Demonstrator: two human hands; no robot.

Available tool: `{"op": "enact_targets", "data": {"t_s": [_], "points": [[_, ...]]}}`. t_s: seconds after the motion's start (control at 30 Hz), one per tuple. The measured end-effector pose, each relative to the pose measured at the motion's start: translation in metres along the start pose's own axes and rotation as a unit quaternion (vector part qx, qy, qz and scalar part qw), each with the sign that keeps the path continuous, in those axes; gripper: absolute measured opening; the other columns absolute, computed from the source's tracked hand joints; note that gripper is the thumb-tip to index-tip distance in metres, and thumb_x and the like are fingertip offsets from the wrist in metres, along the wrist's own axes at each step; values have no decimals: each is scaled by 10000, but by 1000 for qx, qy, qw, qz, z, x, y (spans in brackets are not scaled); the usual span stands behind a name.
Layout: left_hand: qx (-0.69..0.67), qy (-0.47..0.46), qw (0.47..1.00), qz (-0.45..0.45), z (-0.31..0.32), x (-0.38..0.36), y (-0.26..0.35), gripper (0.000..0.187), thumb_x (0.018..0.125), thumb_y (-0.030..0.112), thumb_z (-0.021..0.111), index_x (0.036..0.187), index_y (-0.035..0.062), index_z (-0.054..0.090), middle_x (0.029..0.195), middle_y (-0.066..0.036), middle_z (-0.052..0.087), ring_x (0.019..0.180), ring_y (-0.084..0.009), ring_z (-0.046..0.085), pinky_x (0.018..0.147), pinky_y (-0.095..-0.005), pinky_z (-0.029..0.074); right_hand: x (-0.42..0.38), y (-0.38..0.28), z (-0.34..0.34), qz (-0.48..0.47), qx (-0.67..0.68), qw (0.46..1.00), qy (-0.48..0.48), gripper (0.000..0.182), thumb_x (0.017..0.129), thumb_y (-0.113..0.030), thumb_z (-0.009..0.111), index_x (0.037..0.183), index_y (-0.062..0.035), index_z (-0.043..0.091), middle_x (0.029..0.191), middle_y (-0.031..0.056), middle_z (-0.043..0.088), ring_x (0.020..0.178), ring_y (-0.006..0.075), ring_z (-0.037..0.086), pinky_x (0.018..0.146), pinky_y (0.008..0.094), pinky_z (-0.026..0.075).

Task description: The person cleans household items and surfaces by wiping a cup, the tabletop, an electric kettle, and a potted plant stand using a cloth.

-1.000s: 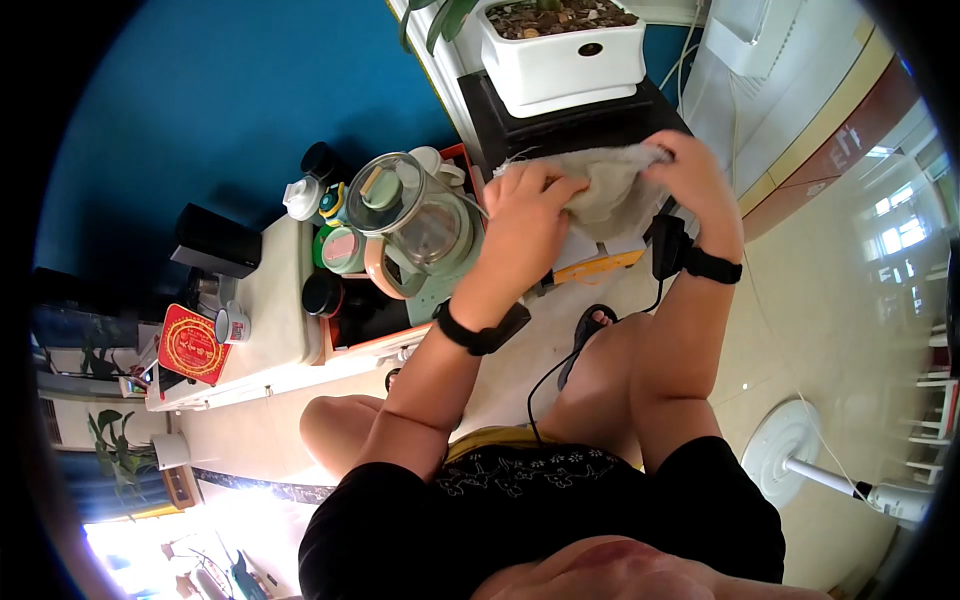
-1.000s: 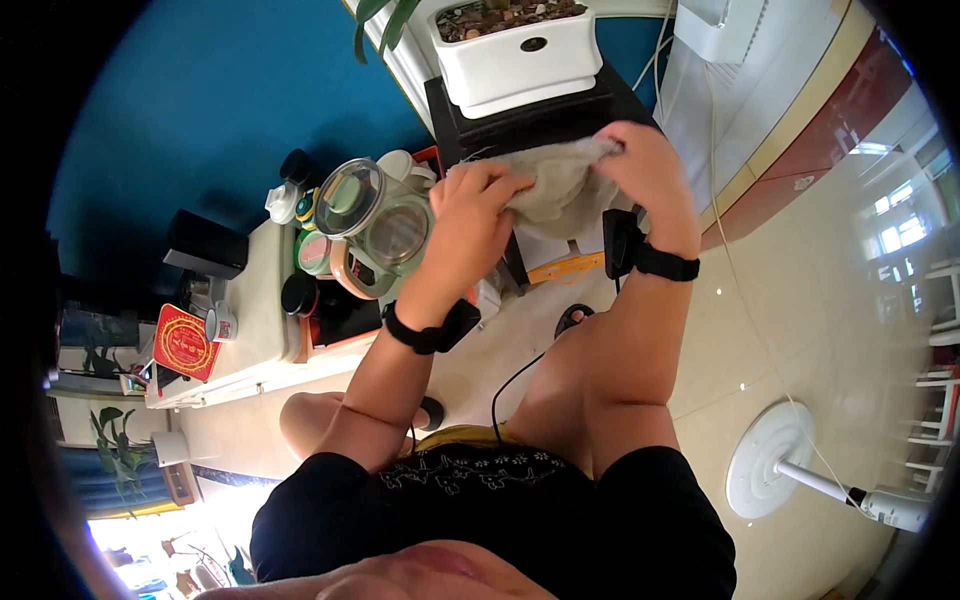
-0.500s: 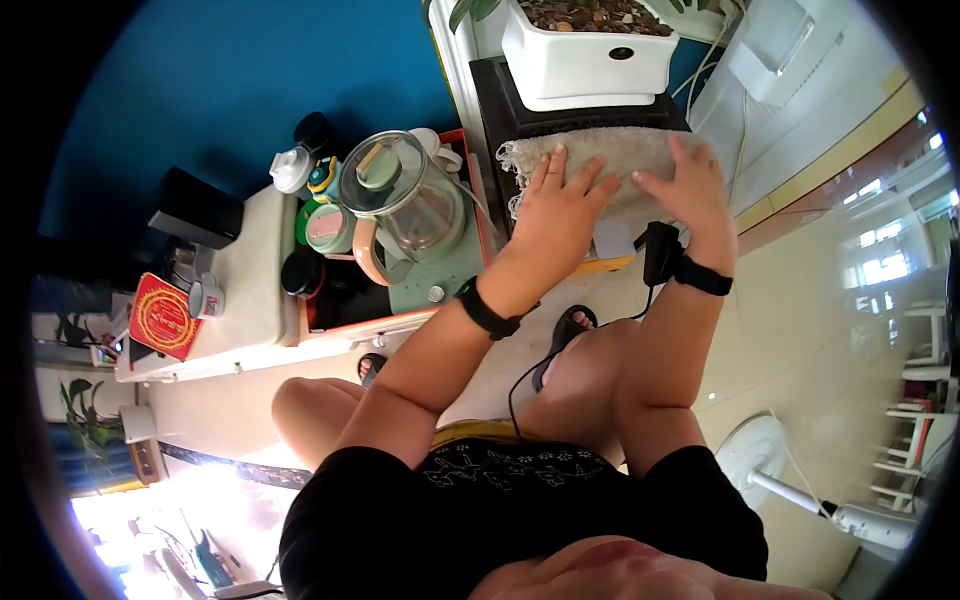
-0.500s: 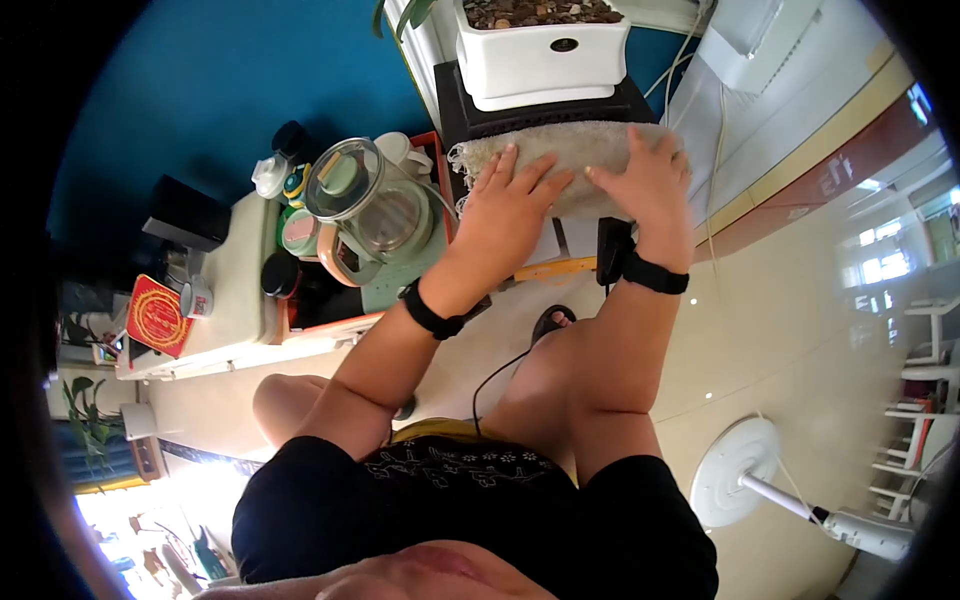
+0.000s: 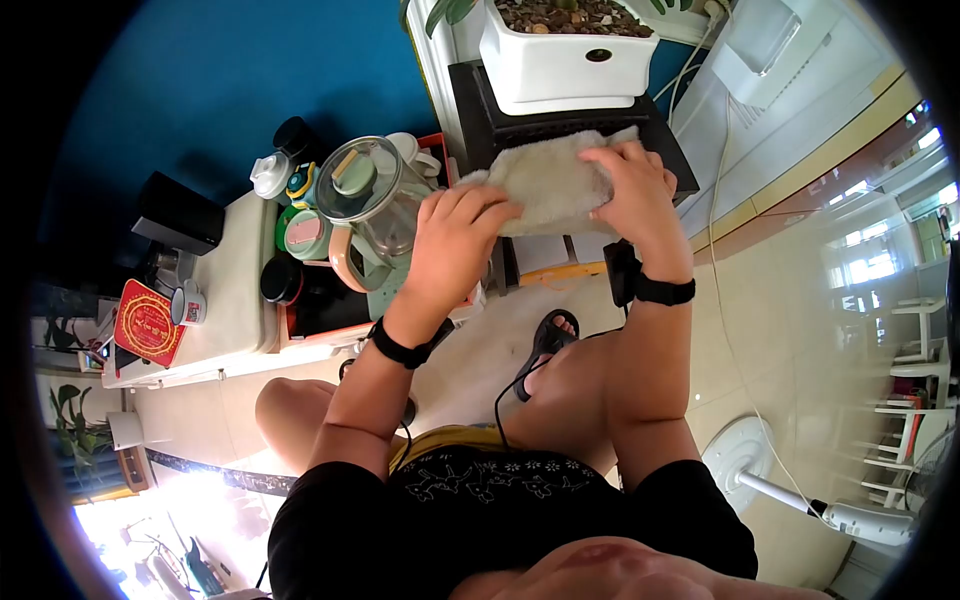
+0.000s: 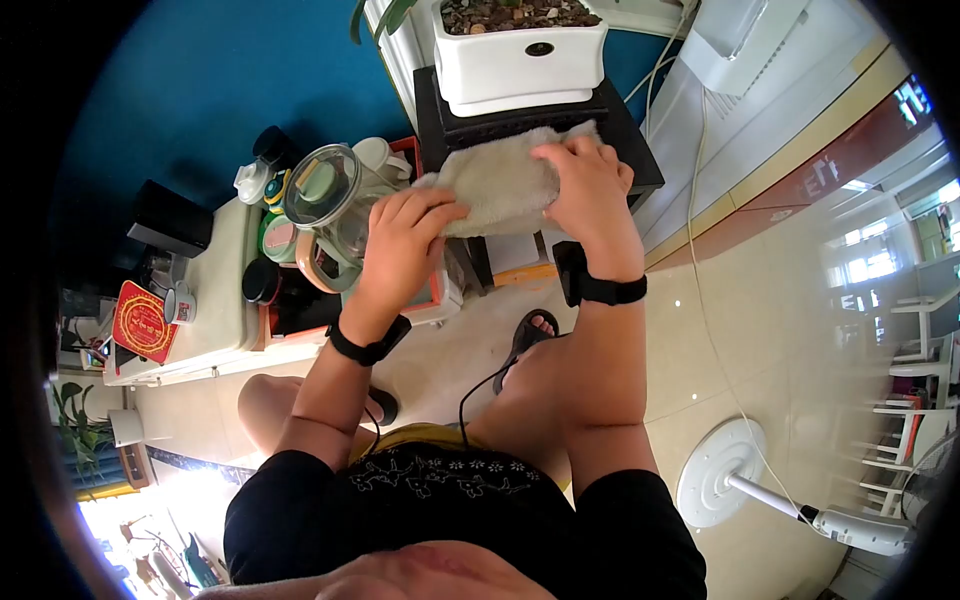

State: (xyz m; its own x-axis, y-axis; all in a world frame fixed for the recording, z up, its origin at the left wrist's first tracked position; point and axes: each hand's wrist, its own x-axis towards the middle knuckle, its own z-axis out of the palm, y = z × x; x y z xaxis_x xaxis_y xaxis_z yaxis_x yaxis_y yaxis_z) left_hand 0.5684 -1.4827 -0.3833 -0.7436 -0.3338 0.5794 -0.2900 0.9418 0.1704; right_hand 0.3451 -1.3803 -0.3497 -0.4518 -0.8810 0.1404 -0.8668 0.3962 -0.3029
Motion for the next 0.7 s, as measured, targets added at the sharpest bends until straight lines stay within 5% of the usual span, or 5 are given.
{"op": "enact_targets", "data": {"t_s": [0.07, 0.27, 0.4, 0.63, 0.7], "points": [[6, 14, 1000, 18, 0, -6, -4, 386, 738, 62, 709, 1103, 173, 650, 1082, -34, 618, 1067, -255, 588, 939, -415, 421, 0, 8, -2, -59, 74, 995, -10, 520, 663, -72, 781, 1163, -183, 689, 1204, 70, 634, 1161, 298, 546, 976, 452, 400], [-122, -46, 988, -83, -36, -11, 13, 436, 738, 85, 748, 1148, 124, 604, 1049, -85, 565, 958, -293, 591, 821, -393, 487, -20, 25, -37, -30, 259, 954, -151, 263, 744, -79, 691, 1000, -27, 716, 963, 137, 688, 890, 340, 646, 790, 367, 504], [-220, -47, 971, -78, -58, 17, 16, 437, 790, 156, 771, 1179, 76, 588, 1006, -99, 552, 878, -264, 557, 786, -336, 481, -29, 33, -53, -1, 272, 961, -51, 302, 769, -91, 695, 1052, 14, 681, 854, 76, 671, 771, 161, 601, 721, 291, 471], [-295, -59, 950, -86, -42, 56, -1, 276, 866, 40, 642, 1140, 65, 630, 1050, -104, 570, 949, -262, 564, 857, -343, 464, -22, 44, -62, 91, 347, 933, -14, 454, 762, -187, 777, 1162, -29, 632, 894, 108, 674, 827, 162, 616, 742, 307, 493], [-310, -67, 944, -94, -30, 56, -5, 289, 859, 18, 614, 1140, 78, 641, 1102, -112, 580, 993, -301, 576, 894, -371, 471, -3, 61, -29, 35, 347, 924, 160, 573, 724, -229, 826, 1217, -40, 604, 921, 121, 674, 827, 197, 619, 751, 305, 497]]}}
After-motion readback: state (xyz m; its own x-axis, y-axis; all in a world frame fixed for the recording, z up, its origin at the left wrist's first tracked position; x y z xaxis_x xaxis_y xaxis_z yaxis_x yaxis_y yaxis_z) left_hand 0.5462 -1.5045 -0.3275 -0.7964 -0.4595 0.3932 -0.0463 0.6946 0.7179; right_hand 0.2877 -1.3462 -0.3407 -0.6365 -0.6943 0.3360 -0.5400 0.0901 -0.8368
